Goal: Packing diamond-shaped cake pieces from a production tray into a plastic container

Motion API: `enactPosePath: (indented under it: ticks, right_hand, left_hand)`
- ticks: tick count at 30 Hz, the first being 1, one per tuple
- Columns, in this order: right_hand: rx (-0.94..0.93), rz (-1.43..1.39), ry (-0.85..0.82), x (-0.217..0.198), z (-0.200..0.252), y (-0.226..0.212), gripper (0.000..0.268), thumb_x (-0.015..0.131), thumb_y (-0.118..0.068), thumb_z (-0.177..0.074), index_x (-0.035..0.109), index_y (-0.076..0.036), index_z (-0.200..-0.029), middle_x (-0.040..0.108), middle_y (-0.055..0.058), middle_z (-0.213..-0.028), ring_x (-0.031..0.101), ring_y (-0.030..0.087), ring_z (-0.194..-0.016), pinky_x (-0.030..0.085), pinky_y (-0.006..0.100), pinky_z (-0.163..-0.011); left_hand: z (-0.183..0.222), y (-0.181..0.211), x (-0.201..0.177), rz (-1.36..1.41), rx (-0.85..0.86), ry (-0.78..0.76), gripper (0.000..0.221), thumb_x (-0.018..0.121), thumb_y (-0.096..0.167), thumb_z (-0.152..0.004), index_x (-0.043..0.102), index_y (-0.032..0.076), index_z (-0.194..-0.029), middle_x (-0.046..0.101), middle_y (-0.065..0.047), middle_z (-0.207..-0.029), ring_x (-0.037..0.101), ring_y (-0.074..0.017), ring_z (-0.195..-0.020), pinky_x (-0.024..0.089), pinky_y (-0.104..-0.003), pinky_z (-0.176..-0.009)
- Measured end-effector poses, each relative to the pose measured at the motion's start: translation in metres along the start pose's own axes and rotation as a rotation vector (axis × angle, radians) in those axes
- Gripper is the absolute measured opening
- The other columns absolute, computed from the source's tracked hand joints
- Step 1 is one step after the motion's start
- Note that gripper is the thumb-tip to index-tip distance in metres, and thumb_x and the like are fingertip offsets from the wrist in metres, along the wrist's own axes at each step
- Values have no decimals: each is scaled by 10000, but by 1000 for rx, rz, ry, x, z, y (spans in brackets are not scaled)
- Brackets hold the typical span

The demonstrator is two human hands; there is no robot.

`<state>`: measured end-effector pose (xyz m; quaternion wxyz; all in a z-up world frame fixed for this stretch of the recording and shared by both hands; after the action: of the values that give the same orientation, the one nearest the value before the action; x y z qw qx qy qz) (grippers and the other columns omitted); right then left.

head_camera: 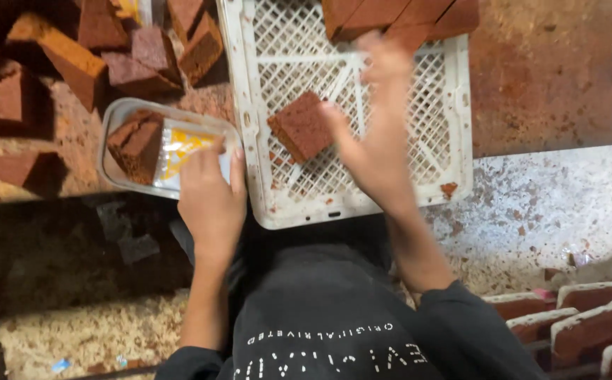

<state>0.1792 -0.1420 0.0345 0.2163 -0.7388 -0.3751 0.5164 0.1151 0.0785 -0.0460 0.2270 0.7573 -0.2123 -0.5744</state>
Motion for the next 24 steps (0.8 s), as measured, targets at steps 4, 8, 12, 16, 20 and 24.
enactPosePath:
  ticks: [4, 8, 12, 16, 20, 24]
  right_hand:
    - [522, 165, -448, 65, 28, 57, 696, 564, -500, -959, 458, -33, -1463, 290, 179, -1554, 230, 368, -1441, 242, 561, -1161]
    - [314, 85, -255, 64, 49, 56, 542, 666, -420, -946, 476, -30, -1272, 546, 163, -1209, 554, 310, -1154, 445, 415, -957]
    - [537, 64, -303, 41, 28, 39, 630, 636, -457, -923, 404, -51, -1345, 525, 143, -1319, 572, 289, -1161, 466, 415, -939]
    - [196, 215, 193, -8, -2, 75, 207, 531, -112, -1003, 583, 46, -1127, 615, 270, -978, 645, 474, -947, 509, 513, -828]
    - [394, 393, 426, -26, -22, 239, 545, 764, -502, -952, 621, 14, -1053, 607, 208, -914, 638, 452, -931, 498, 501, -881]
    - [628, 299, 271, -5, -37, 260, 579, 832, -503, -851, 576, -49, -1104, 630, 295, -1097, 637, 515, -1081, 493, 545, -964]
  left_hand:
    - [0, -16, 12, 32, 92, -40, 119, 664, 116, -1038, 697, 15, -985, 637, -153, -892, 620, -354, -836, 489, -454, -780]
    - [8, -40, 20, -7, 90, 150, 582, 855, 283, -1002, 401, 81, -699, 422, -56, -630, 427, -216, -552, 349, -387, -575]
    - [2, -45, 32, -140, -126, 51, 463, 516, 429, -1074, 489, 100, -749, 567, -166, -661, 544, -429, -615, 340, -534, -568]
    - [0, -43, 18, 165, -292, -103, 152, 441, 286, -946, 475, 140, -971, 563, -256, -737, 602, -556, -806, 460, -546, -790]
    - [3, -44, 24, 260, -250, -59, 113, 532, 110, -892, 489, 88, -995, 574, -262, -804, 604, -548, -834, 471, -552, -767]
    - [1, -49, 24, 84, -75, 186, 235, 721, -27, -763, 546, 83, -873, 593, -124, -910, 634, -389, -867, 514, -431, -769]
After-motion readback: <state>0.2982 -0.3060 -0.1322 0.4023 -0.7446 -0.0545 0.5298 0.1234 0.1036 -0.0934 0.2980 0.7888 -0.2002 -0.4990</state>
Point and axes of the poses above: each hand's wrist, its own z-axis away from the middle knuckle, its own x-axis out of the palm, y = z × x, the point moved 5 cm from there along -z, towards the middle knuckle
